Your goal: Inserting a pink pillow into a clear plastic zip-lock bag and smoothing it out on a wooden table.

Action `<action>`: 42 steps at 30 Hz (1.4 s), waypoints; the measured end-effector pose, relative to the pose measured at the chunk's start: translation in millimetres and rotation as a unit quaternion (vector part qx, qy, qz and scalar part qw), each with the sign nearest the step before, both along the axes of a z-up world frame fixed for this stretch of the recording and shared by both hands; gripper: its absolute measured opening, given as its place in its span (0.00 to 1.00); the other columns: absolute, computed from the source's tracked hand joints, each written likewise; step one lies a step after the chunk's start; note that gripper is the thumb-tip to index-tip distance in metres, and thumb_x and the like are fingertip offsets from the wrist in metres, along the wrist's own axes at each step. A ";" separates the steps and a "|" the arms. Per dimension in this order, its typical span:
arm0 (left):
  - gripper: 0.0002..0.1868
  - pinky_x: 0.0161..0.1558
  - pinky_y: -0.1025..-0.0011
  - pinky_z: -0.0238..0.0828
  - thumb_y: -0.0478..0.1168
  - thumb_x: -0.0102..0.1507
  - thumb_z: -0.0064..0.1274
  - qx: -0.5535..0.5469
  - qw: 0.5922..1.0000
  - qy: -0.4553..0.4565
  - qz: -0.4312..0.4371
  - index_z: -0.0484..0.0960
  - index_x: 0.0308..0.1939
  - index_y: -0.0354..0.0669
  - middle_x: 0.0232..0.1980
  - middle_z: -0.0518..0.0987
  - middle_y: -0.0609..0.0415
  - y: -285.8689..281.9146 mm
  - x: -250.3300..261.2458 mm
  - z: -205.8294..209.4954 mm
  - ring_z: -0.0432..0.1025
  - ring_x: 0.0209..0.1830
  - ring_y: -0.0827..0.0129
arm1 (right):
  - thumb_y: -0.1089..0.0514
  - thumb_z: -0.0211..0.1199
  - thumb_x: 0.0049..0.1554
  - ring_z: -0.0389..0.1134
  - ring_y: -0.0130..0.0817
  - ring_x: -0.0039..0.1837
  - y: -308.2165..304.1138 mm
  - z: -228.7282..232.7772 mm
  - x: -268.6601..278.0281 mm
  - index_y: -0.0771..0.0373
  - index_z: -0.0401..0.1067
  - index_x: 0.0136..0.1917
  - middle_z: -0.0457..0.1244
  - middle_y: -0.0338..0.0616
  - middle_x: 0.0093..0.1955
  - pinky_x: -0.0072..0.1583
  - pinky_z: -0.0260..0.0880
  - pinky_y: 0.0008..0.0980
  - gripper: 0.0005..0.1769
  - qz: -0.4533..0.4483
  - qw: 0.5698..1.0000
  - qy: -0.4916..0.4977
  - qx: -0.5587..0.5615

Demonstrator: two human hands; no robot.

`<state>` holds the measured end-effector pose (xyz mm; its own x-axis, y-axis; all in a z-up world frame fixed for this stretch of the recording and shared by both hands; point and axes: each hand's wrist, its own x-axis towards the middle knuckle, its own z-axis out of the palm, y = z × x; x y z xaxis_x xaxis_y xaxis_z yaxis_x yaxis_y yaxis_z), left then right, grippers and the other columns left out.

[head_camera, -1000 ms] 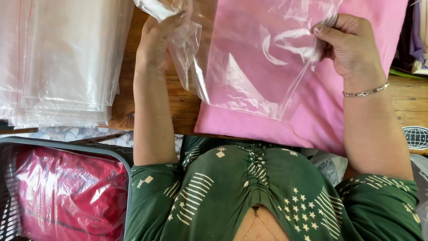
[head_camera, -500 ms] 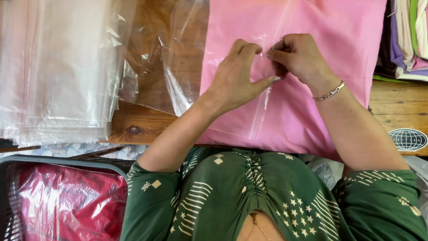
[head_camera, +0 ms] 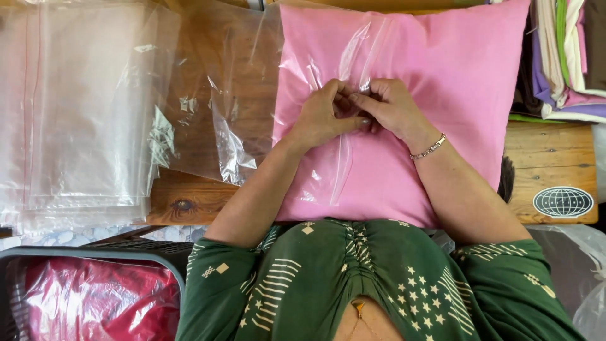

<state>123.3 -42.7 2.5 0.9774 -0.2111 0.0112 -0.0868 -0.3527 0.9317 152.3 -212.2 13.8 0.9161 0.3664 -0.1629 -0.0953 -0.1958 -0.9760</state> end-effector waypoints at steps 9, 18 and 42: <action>0.26 0.27 0.78 0.69 0.52 0.50 0.64 -0.082 0.996 0.015 0.023 0.75 0.44 0.40 0.30 0.76 0.55 -0.9 -4.0 -3.3 0.69 0.23 0.76 | 0.62 0.57 0.56 0.67 0.40 0.25 -11.3 -21.0 4.7 0.68 0.69 0.38 0.64 0.58 0.27 0.24 0.67 0.30 0.07 0.004 0.996 0.079 0.044; 0.26 0.27 0.76 0.69 0.52 0.49 0.65 -0.068 0.997 0.010 0.022 0.74 0.43 0.40 0.30 0.75 0.55 -1.8 -7.7 -4.6 0.69 0.23 0.74 | 0.62 0.58 0.57 0.68 0.40 0.26 -10.8 -26.9 1.3 0.70 0.70 0.41 0.64 0.58 0.28 0.25 0.68 0.30 0.07 0.011 0.999 0.046 0.013; 0.19 0.24 0.77 0.70 0.43 0.50 0.60 -0.062 0.998 0.003 0.016 0.75 0.43 0.44 0.28 0.76 0.56 1.2 0.1 -19.7 0.72 0.20 0.74 | 0.60 0.61 0.55 0.66 0.34 0.24 -3.4 2.0 -9.0 0.69 0.71 0.39 0.63 0.54 0.25 0.23 0.66 0.25 0.09 0.012 1.000 0.007 0.012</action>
<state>123.4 -41.5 -17.2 0.9838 -0.1767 0.0298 -0.0721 -0.2381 0.9686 143.2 -215.7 15.8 0.9049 0.3913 -0.1673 -0.1056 -0.1745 -0.9790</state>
